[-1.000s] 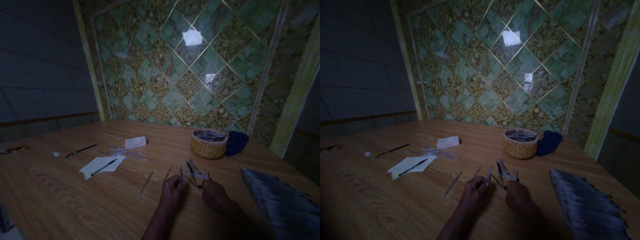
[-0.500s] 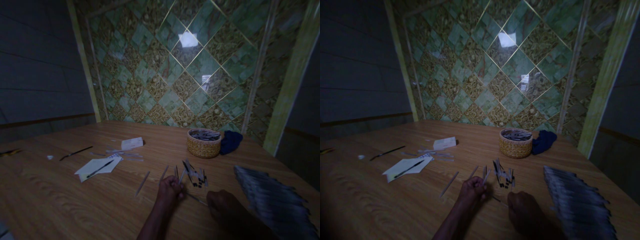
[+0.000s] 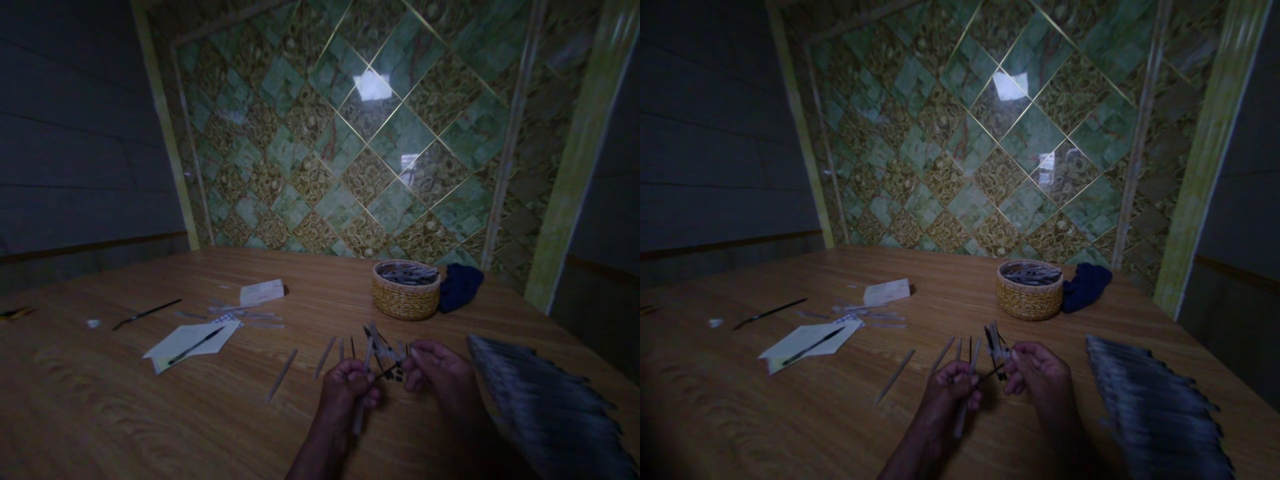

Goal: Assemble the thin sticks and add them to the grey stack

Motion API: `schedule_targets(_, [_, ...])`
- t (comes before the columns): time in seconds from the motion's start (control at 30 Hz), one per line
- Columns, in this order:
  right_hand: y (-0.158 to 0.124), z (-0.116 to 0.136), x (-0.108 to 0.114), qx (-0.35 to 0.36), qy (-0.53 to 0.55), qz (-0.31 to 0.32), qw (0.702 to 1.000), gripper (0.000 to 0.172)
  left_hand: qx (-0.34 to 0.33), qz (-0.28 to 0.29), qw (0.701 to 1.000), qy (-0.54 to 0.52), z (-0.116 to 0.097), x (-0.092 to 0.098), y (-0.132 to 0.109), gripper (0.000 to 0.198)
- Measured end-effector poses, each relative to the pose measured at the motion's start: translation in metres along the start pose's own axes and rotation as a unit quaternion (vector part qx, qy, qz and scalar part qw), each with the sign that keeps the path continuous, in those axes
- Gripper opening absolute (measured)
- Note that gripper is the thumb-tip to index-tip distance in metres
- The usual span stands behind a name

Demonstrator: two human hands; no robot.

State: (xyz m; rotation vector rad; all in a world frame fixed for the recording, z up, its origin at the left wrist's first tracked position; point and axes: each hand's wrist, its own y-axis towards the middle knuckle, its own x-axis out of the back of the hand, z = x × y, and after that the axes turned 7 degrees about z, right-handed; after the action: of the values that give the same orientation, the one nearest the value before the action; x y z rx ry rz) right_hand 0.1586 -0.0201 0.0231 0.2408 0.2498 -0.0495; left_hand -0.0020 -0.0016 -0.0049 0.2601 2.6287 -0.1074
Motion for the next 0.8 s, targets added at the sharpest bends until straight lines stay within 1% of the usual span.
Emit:
schedule_targets(0.1, [0.001,-0.002,-0.004,0.015,-0.027,0.020,0.999,0.041,0.005,0.016,1.000,-0.005,0.001,0.001,0.000,0.033])
schedule_targets(0.17, [0.002,0.002,-0.003,0.026,-0.041,0.013,0.999,0.040,0.009,0.025,1.000,0.004,0.002,0.003,0.000,0.032])
schedule_targets(0.33, [0.007,0.032,0.014,0.060,-0.062,-0.051,0.995,0.037,-0.009,0.046,0.998,0.046,0.004,0.009,0.003,0.031])
schedule_targets(0.47, [0.007,0.051,0.027,0.092,-0.066,-0.076,0.991,0.033,-0.027,0.066,0.993,0.091,0.003,0.009,0.004,0.028])
schedule_targets(0.57, [0.006,0.053,0.030,0.100,-0.067,-0.082,0.989,0.031,-0.022,0.077,0.990,0.117,0.002,0.008,0.002,0.026])
schedule_targets(0.8, [0.006,0.051,0.026,0.077,-0.087,-0.056,0.992,0.036,-0.019,0.097,0.984,0.147,0.006,0.009,0.001,0.025])
